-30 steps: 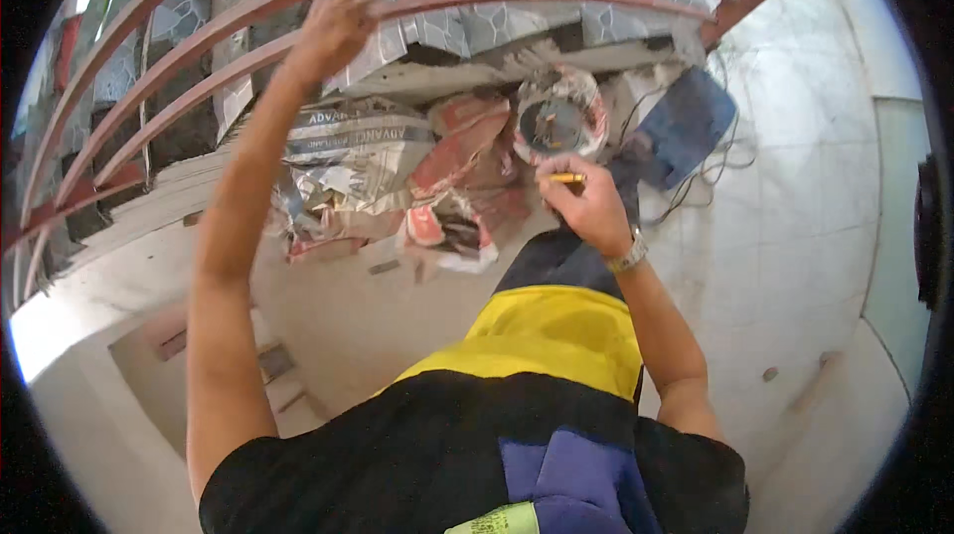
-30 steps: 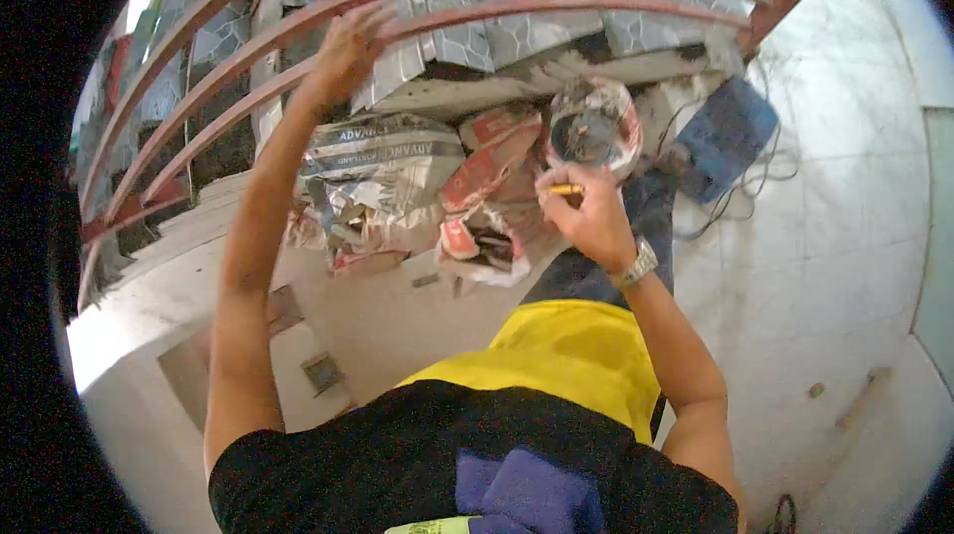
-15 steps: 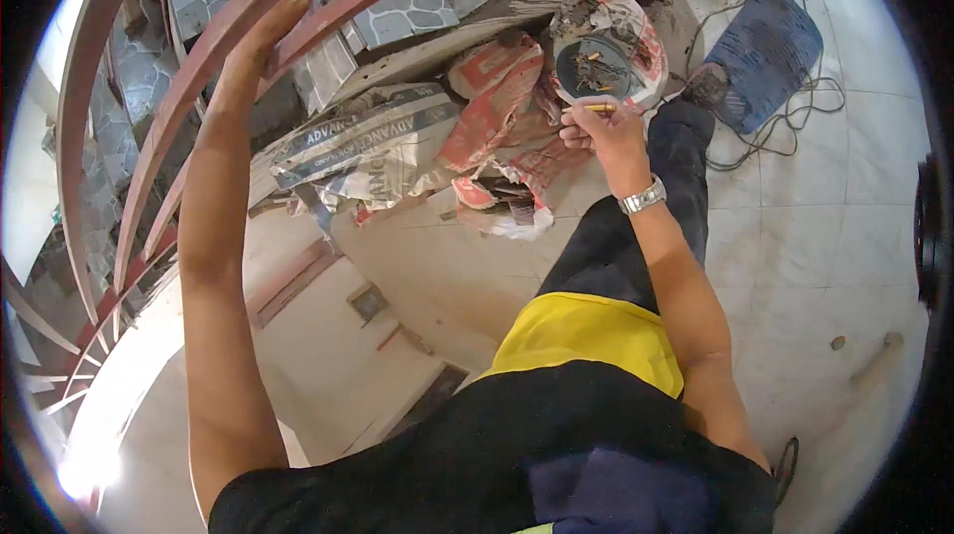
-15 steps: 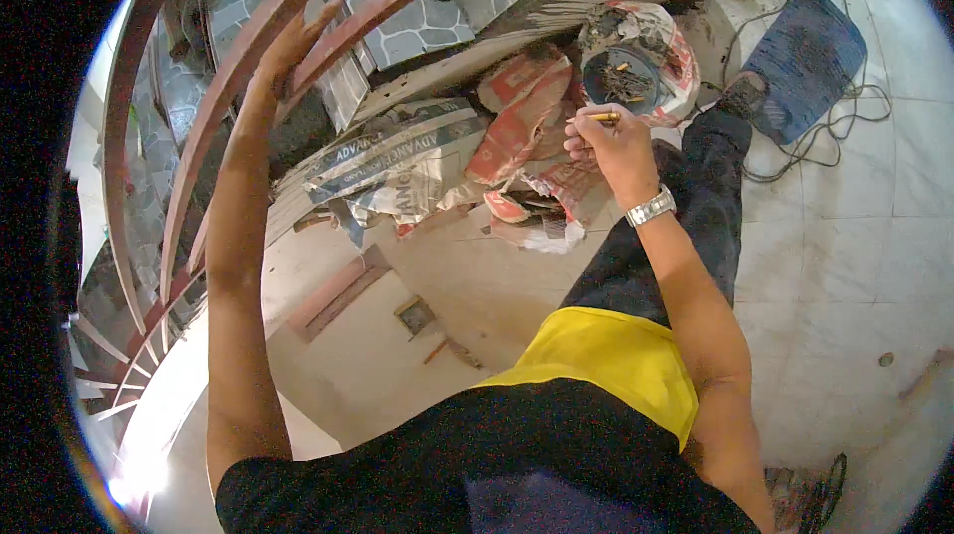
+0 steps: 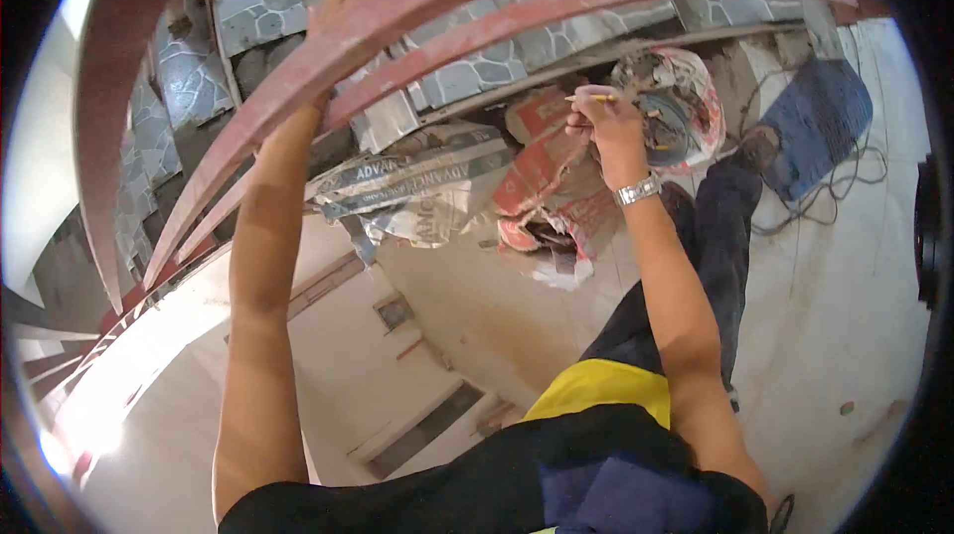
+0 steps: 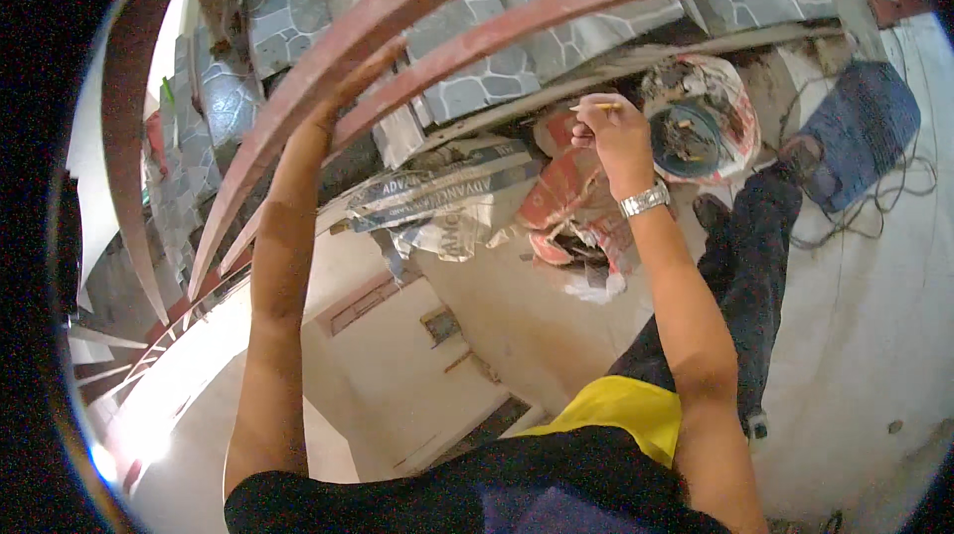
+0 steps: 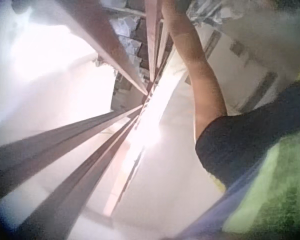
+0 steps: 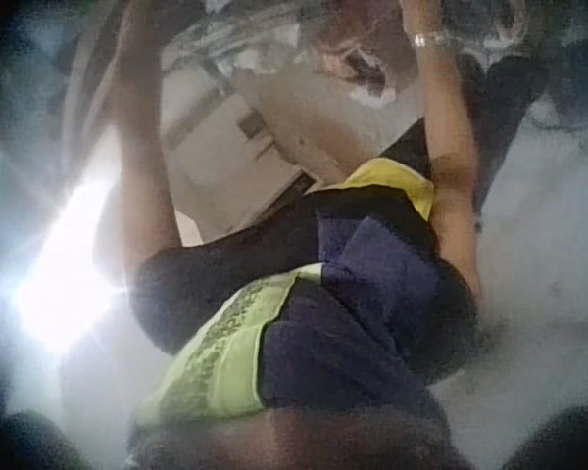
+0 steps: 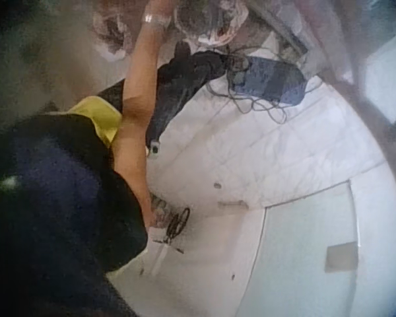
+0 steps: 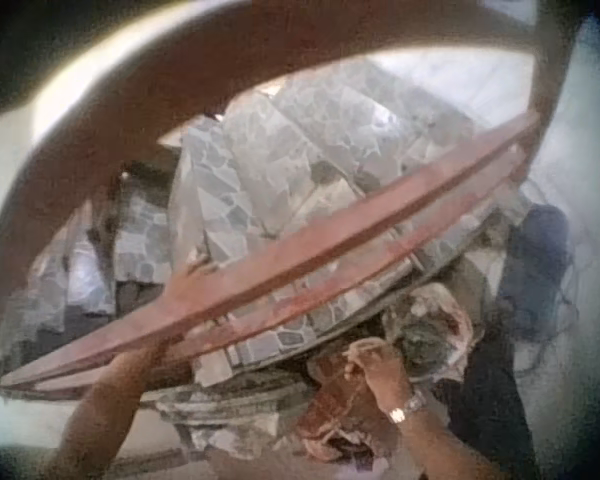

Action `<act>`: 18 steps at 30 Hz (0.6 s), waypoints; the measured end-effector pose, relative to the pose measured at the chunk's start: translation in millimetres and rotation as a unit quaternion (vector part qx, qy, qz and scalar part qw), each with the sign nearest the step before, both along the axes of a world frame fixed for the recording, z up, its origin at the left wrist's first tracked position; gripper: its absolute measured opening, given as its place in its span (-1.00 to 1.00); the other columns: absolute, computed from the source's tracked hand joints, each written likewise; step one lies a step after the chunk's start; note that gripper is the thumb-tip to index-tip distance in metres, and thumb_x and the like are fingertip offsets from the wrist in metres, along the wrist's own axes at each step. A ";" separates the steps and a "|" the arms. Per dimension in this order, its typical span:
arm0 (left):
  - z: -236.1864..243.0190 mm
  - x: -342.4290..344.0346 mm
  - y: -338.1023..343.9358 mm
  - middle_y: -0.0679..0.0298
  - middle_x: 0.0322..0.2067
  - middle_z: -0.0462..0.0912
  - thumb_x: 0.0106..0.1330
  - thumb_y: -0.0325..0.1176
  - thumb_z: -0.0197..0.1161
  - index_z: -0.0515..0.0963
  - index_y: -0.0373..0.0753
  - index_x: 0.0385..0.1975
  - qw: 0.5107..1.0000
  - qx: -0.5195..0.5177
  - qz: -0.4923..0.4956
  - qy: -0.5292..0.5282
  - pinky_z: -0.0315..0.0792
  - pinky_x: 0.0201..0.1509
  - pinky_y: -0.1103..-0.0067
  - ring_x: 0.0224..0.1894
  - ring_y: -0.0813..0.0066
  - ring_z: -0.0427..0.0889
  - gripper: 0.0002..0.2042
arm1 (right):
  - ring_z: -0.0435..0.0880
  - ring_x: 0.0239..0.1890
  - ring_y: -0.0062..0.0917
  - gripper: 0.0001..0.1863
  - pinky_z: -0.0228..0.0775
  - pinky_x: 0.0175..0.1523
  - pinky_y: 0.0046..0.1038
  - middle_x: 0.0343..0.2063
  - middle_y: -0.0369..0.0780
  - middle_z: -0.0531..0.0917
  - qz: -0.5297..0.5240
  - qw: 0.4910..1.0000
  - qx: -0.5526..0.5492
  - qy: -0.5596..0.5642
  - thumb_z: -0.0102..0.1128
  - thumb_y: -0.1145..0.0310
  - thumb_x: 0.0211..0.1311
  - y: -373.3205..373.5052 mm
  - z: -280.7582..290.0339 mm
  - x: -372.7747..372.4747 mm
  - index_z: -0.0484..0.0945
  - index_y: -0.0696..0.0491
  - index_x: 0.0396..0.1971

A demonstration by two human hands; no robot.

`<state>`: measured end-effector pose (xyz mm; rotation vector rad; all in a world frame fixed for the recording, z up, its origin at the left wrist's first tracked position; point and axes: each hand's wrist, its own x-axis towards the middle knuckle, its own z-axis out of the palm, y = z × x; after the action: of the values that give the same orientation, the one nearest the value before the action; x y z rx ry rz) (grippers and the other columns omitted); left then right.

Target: Measure and fit tiles on a staircase during construction.

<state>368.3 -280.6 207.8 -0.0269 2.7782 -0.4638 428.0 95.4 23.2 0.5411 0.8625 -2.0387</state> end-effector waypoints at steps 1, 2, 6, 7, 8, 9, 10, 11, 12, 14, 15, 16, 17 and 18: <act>20.0 2.8 -23.0 0.35 0.38 0.29 0.19 0.11 0.32 0.47 0.04 0.24 0.998 -0.016 -0.017 -0.060 0.07 0.40 -0.16 0.43 0.20 0.22 -0.39 | 0.66 -0.42 -0.59 -0.78 0.63 -0.29 -0.51 -0.36 -0.25 0.66 0.006 1.000 -0.020 0.003 0.28 0.32 0.32 -18.0 10.0 4.3 0.57 0.16 -0.19; 21.2 -11.8 -11.0 0.30 0.38 0.28 0.18 0.09 0.33 0.47 0.03 0.23 0.992 -0.005 -0.044 -0.119 0.07 0.40 -0.12 0.42 0.19 0.23 -0.39 | 0.67 -0.38 -0.58 -0.73 0.63 -0.25 -0.50 -0.33 -0.25 0.67 0.003 1.000 -0.013 0.008 0.30 0.27 0.33 -19.4 8.4 4.0 0.57 0.16 -0.15; 36.0 -37.7 20.5 0.06 0.25 0.40 0.24 -0.04 0.26 0.47 -0.02 0.23 0.990 0.057 0.108 0.064 0.20 0.33 0.04 0.30 0.07 0.39 -0.47 | 0.67 -0.38 -0.60 -0.75 0.64 -0.27 -0.52 -0.32 -0.24 0.67 0.029 0.999 -0.034 -0.017 0.29 0.31 0.33 -24.1 11.9 11.4 0.56 0.15 -0.12; 33.7 -46.3 17.6 0.06 0.20 0.45 0.24 -0.04 0.24 0.48 -0.03 0.22 0.989 0.049 0.098 0.100 0.21 0.32 0.07 0.25 0.06 0.44 -0.47 | 0.66 -0.38 -0.60 -0.75 0.64 -0.27 -0.52 -0.32 -0.23 0.66 0.043 0.999 -0.029 -0.016 0.26 0.34 0.33 -24.2 9.8 12.5 0.55 0.16 -0.10; 32.6 -55.6 13.6 0.06 0.20 0.45 0.24 -0.04 0.24 0.48 -0.03 0.22 0.989 0.051 0.091 0.102 0.21 0.32 0.07 0.25 0.06 0.44 -0.47 | 0.66 -0.38 -0.60 -0.75 0.64 -0.27 -0.52 -0.32 -0.23 0.66 0.036 0.999 -0.028 -0.013 0.26 0.34 0.33 -25.1 7.4 15.4 0.55 0.16 -0.10; 31.6 -63.3 9.3 0.05 0.20 0.44 0.23 -0.03 0.25 0.49 -0.03 0.21 0.989 -0.001 0.102 0.107 0.21 0.32 0.06 0.25 0.06 0.44 -0.47 | 0.66 -0.39 -0.60 -0.75 0.63 -0.28 -0.52 -0.33 -0.23 0.66 0.023 0.999 -0.031 -0.015 0.25 0.35 0.33 -26.1 4.4 19.1 0.54 0.17 -0.10; 25.5 -66.5 8.8 0.04 0.20 0.44 0.22 -0.01 0.25 0.50 -0.03 0.21 0.986 -0.049 0.117 0.106 0.21 0.31 0.06 0.25 0.05 0.44 -0.46 | 0.66 -0.40 -0.59 -0.76 0.63 -0.28 -0.52 -0.34 -0.23 0.65 0.013 0.999 -0.028 -0.021 0.24 0.37 0.33 -21.7 3.9 22.4 0.54 0.18 -0.10; 24.3 -70.4 5.5 0.03 0.21 0.42 0.22 0.00 0.25 0.51 -0.02 0.21 0.984 -0.059 0.134 0.099 0.20 0.32 0.04 0.26 0.04 0.42 -0.46 | 0.68 -0.40 -0.58 -0.77 0.62 -0.29 -0.53 -0.33 -0.21 0.67 0.020 1.000 -0.012 -0.020 0.24 0.41 0.30 -20.3 0.2 21.3 0.54 0.19 -0.11; 24.5 -70.5 2.0 0.03 0.21 0.42 0.22 0.00 0.25 0.51 -0.02 0.21 0.985 -0.054 0.135 0.094 0.20 0.32 0.04 0.26 0.04 0.42 -0.46 | 0.68 -0.40 -0.58 -0.77 0.62 -0.29 -0.53 -0.33 -0.21 0.67 0.020 0.999 -0.007 -0.025 0.24 0.41 0.30 -21.9 -2.8 22.0 0.54 0.19 -0.11; 22.9 -69.2 3.7 0.02 0.23 0.40 0.22 0.02 0.25 0.50 -0.02 0.22 0.987 -0.050 0.132 0.075 0.17 0.34 0.04 0.28 0.04 0.41 -0.44 | 0.71 -0.41 -0.58 -0.76 0.62 -0.31 -0.55 -0.34 -0.17 0.71 -0.002 0.999 0.031 -0.030 0.30 0.42 0.23 -24.6 -7.0 25.0 0.57 0.22 -0.16; 19.4 -70.4 4.2 0.01 0.22 0.40 0.22 0.02 0.25 0.50 -0.01 0.22 0.987 -0.069 0.116 0.086 0.25 0.32 0.10 0.25 -0.01 0.44 -0.44 | 0.74 -0.39 -0.57 -0.75 0.61 -0.32 -0.55 -0.33 -0.15 0.73 0.000 0.999 0.039 -0.022 0.29 0.43 0.24 -28.5 -9.6 25.0 0.57 0.24 -0.15; 23.6 -71.8 8.0 0.01 0.22 0.40 0.22 0.02 0.25 0.50 -0.01 0.22 0.988 -0.065 0.118 0.074 0.25 0.32 0.10 0.25 -0.01 0.44 -0.44 | 0.74 -0.39 -0.57 -0.75 0.61 -0.32 -0.55 -0.33 -0.15 0.73 0.003 0.998 0.044 -0.033 0.29 0.43 0.24 -36.0 -10.9 25.3 0.57 0.24 -0.15; 25.3 -75.4 14.5 -0.02 0.23 0.39 0.23 0.01 0.25 0.49 0.00 0.23 0.986 -0.065 0.131 0.079 0.28 0.31 0.12 0.24 -0.04 0.45 -0.45 | 0.74 -0.39 -0.57 -0.76 0.62 -0.30 -0.55 -0.33 -0.14 0.73 -0.006 0.999 0.034 -0.021 0.28 0.44 0.24 -43.1 -14.2 25.1 0.57 0.24 -0.15; 18.5 -71.7 19.7 -0.05 0.24 0.38 0.25 0.00 0.24 0.48 0.02 0.24 0.984 -0.062 0.144 0.082 0.31 0.29 0.13 0.23 -0.07 0.46 -0.46 | 0.74 -0.39 -0.57 -0.76 0.62 -0.29 -0.56 -0.32 -0.14 0.73 -0.014 0.999 0.027 -0.009 0.27 0.45 0.25 -47.7 -16.8 29.6 0.57 0.25 -0.15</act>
<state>296.6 -260.9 226.3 -0.5099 2.8346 -0.5803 457.7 47.7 6.4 0.6048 0.9064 -2.0378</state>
